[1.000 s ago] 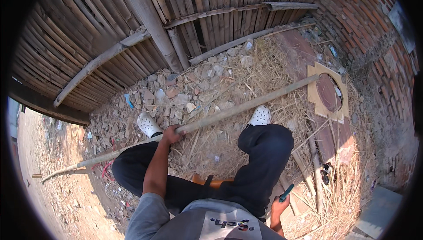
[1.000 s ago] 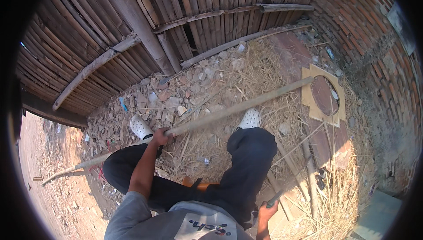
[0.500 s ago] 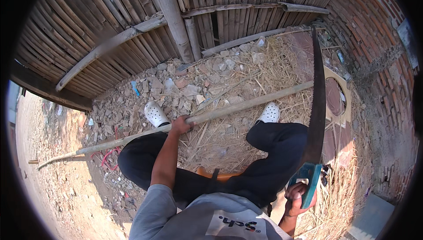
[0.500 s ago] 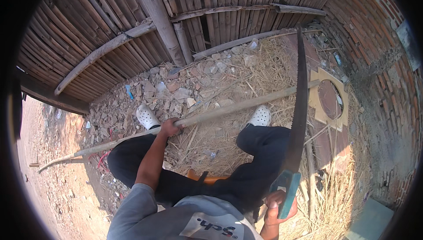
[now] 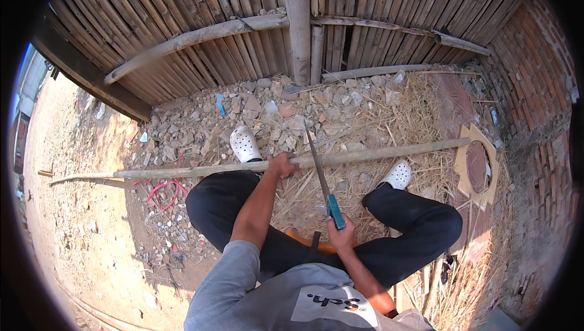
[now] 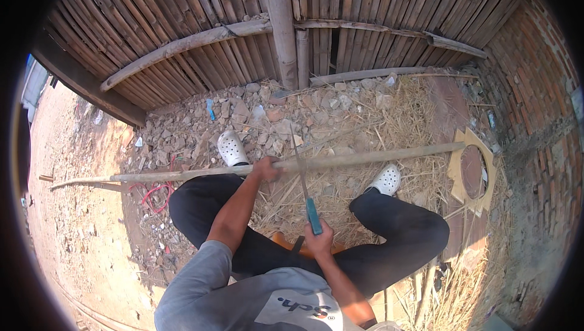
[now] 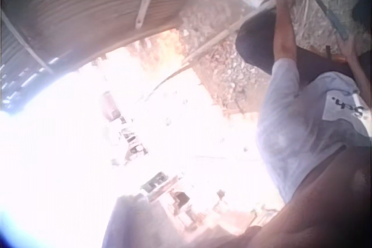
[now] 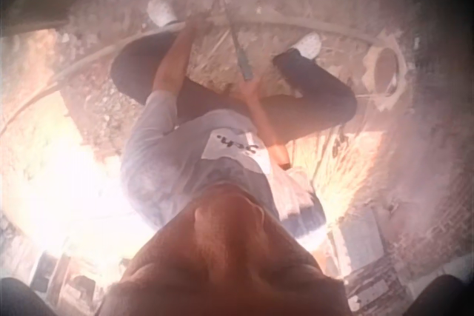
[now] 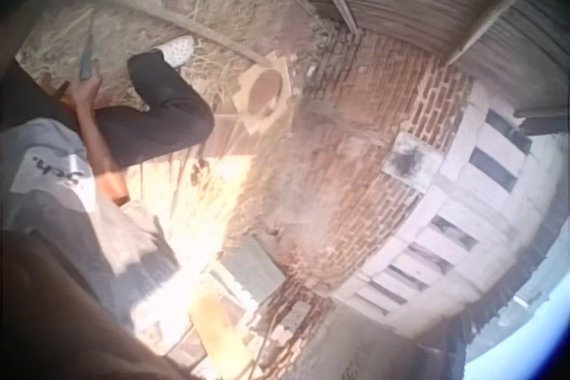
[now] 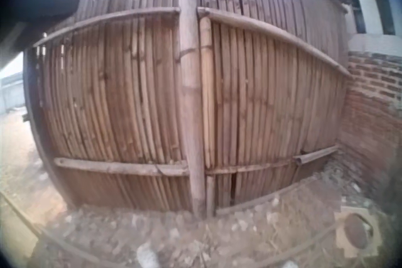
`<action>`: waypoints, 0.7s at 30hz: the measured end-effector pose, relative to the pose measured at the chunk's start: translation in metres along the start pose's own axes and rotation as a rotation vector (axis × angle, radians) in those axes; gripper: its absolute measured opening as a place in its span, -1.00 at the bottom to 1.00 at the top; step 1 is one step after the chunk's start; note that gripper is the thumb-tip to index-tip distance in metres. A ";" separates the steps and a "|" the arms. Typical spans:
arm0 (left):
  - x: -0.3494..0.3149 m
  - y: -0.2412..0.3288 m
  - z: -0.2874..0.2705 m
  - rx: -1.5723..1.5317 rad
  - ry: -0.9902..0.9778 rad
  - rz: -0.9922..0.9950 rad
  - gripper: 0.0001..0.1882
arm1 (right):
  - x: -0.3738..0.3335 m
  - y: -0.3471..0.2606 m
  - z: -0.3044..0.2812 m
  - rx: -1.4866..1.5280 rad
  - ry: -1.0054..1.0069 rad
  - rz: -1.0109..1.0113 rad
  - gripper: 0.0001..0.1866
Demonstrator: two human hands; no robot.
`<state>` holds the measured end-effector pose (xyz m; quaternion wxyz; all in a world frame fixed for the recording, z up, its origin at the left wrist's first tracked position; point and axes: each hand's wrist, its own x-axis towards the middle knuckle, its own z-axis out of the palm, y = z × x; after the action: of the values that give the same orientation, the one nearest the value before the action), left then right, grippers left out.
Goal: The person sits on a low stool and uses a hand saw to cut a long bamboo pole resting between their legs. They saw through the pole, pause to separate the cut section, and then resume sawing at a new location on the remaining length.
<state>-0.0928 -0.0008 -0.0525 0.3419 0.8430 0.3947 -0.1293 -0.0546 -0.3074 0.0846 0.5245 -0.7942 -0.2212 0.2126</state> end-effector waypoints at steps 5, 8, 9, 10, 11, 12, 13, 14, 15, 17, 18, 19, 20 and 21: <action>0.011 0.028 0.000 -0.040 -0.048 0.023 -0.34 | 0.003 0.014 -0.008 -0.018 -0.020 -0.008 -0.81; 0.024 0.031 0.015 -0.071 -0.004 0.048 -0.35 | 0.008 0.002 -0.004 0.025 -0.024 -0.004 -0.82; 0.026 0.037 0.017 -0.066 -0.005 0.045 -0.35 | 0.007 0.007 -0.003 0.014 -0.007 0.002 -0.83; 0.030 0.042 0.017 -0.061 -0.005 0.043 -0.35 | 0.008 0.015 -0.002 0.003 0.009 0.007 -0.84; 0.032 0.046 0.017 -0.056 -0.004 0.040 -0.35 | 0.008 0.023 0.000 -0.009 0.025 0.012 -0.85; 0.033 0.053 0.016 -0.049 0.007 0.036 -0.36 | 0.011 0.032 0.001 0.014 -0.005 0.010 -0.85; 0.033 0.060 0.015 -0.041 0.018 0.032 -0.37 | 0.013 0.041 0.001 0.036 -0.035 0.007 -0.86; 0.033 0.065 0.013 -0.034 0.033 0.024 -0.39 | 0.014 0.046 0.002 0.061 -0.069 0.002 -0.87; 0.033 0.068 0.010 -0.033 0.004 0.022 -0.39 | 0.012 0.051 0.001 0.032 -0.106 0.001 -0.87; 0.037 0.074 0.003 -0.031 -0.042 0.020 -0.40 | 0.014 0.057 -0.001 -0.024 -0.184 -0.013 -0.88; 0.042 0.072 0.002 -0.056 -0.072 0.011 -0.43 | 0.015 0.056 0.001 -0.012 -0.170 -0.014 -0.88; 0.049 0.069 0.003 -0.082 -0.103 0.002 -0.45 | 0.014 0.053 0.001 0.000 -0.155 -0.013 -0.87; 0.054 0.065 0.005 -0.107 -0.134 -0.007 -0.47 | 0.015 0.052 0.001 0.012 -0.141 -0.012 -0.87; 0.060 0.058 0.010 -0.133 -0.103 -0.023 -0.47 | 0.016 0.054 0.001 0.034 -0.150 -0.006 -0.88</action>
<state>-0.0091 0.0007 -0.0609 0.4155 0.8059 0.3941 -0.1500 -0.0355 -0.3167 0.0327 0.5206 -0.7662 -0.2584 0.2740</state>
